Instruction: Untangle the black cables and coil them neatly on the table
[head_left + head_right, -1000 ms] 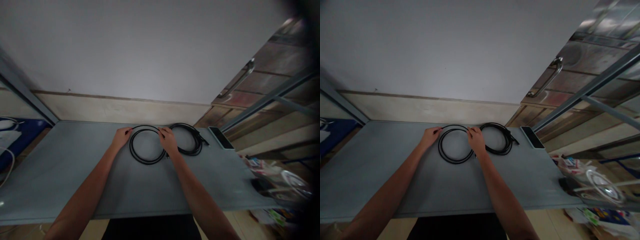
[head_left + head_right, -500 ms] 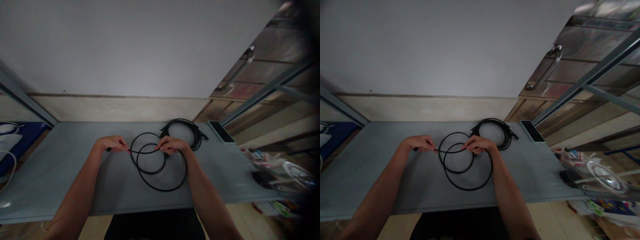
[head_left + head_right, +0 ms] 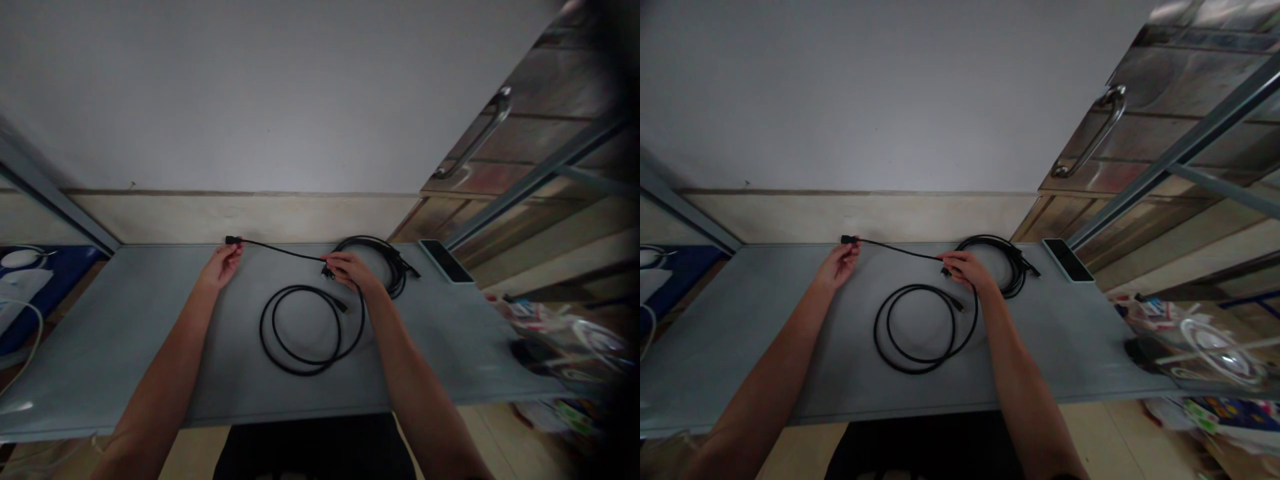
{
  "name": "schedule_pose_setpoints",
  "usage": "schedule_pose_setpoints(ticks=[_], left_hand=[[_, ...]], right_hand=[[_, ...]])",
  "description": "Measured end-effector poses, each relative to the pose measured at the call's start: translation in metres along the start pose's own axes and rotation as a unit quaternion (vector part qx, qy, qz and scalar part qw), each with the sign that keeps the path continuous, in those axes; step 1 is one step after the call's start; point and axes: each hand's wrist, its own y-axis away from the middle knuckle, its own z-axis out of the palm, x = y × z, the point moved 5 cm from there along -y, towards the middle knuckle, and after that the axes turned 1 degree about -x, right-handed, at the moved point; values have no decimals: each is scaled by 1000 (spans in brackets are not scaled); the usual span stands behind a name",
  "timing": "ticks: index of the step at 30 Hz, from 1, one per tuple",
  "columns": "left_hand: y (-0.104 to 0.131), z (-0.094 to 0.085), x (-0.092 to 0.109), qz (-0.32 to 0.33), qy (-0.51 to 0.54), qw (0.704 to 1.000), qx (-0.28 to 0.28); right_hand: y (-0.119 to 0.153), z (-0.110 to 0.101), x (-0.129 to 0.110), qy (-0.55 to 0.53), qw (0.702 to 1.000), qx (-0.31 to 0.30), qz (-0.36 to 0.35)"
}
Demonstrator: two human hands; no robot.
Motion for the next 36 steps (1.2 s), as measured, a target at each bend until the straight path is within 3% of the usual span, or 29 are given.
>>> schedule_pose_setpoints(ticks=[2,6,9,12,15,17,19,23,25,27,28,30,33,35,36], left_hand=[[0,2,1,25,45,999,13],[4,24,-11,-21,53,997,-51],[6,35,-20,-35,73,996,-39],[10,43,-27,-60,72,995,-31],[15,55,-34,-139,36,984,-101],[17,57,-31,-167,34,978,-117],[14,50,-18,-134,69,985,-80],[5,19,13,-2,158,987,29],[4,8,16,21,188,980,59],[4,2,13,22,207,975,80],[4,2,10,17,209,974,86],[5,8,3,-22,195,978,76],[10,27,-9,-137,143,980,1],[12,34,-12,-178,112,977,-36],[12,33,-10,-169,106,979,-37]], right_hand=[[1,6,2,13,999,-26,15],[-2,13,2,5,1000,-26,3],[-3,13,2,13,999,-44,11],[1,18,8,27,988,-135,68],[10,30,18,42,950,-272,145],[14,35,22,42,934,-316,164],[13,35,20,31,945,-291,146],[-2,20,7,-11,993,-108,34],[-6,12,3,-25,999,-30,-8],[-6,10,3,-14,1000,-16,-2],[-5,13,5,0,999,-45,21],[3,27,12,36,981,-163,101],[24,50,22,76,913,-344,208],[32,57,22,79,890,-389,224],[32,58,20,71,894,-387,214]])
